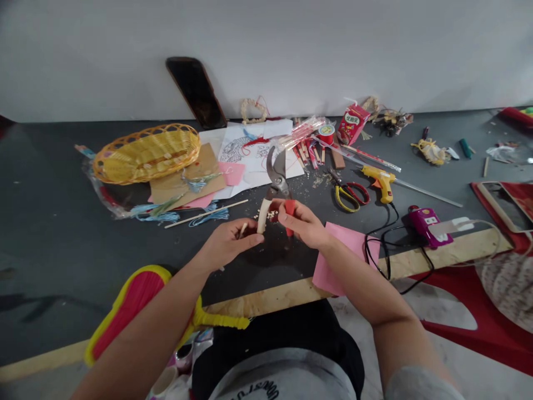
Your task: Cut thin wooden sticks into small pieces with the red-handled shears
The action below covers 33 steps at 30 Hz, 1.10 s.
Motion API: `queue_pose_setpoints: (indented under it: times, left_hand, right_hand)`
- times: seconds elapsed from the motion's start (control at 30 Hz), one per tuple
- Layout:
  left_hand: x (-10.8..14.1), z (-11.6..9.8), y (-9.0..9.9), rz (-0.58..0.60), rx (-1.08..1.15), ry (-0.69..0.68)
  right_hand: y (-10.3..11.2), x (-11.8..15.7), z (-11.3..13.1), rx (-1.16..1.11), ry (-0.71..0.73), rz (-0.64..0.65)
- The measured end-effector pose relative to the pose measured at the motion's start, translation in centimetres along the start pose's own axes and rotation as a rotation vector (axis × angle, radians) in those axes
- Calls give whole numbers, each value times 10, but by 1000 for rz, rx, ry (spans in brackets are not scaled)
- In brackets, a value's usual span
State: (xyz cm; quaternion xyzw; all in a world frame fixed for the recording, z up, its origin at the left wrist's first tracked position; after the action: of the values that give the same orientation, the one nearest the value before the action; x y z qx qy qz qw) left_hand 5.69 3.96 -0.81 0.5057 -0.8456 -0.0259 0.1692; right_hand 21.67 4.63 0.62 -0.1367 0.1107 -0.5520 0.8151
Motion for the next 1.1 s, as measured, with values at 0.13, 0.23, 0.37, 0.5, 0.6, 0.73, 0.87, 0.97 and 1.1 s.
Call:
queue_pose_setpoints:
  times: [0.13,0.23,0.37,0.5,0.6,0.73,0.87,0.97,1.1]
  left_hand:
    - [0,-1,3,-19,196,10]
    - [-1,3,8,-89,370,-26]
    - [-3,3,20,-212,522,-136]
    - [-3,2,28,-314,564,-158]
    - [-1,-1,35,-392,609,-193]
    - [0,-2,38,-433,603,-228]
    - [0,2,39,-447,538,-251]
    - [-2,4,39,-446,486,-267]
    - [-2,5,39,-438,433,-268]
  right_hand:
    - [4,-1,13,-132,68,-57]
    - [14,1,20,-72,124,-104]
    - [23,5,33,403,267,-138]
    - [3,10,35,1150,428,-3]
    - [-11,11,24,1448,422,95]
    - [-17,12,17,1539,390,99]
    - [-19,13,14,1537,378,127]
    - [-20,13,13,1525,366,141]
    - [-21,13,11,1507,346,152]
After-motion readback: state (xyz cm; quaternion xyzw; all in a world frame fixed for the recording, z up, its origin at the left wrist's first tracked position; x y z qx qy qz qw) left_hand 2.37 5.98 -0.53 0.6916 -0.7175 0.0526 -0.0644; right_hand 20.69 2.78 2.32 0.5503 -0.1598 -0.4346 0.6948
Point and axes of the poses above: each hand's wrist, its own x-axis away from the middle knuckle, its own y-axis out of the back of the hand, z = x × y, the point moved 7 cm from there along -x, towards the middle knuckle, and after that the axes turned 1 degree about z, right-handed, at the moved point
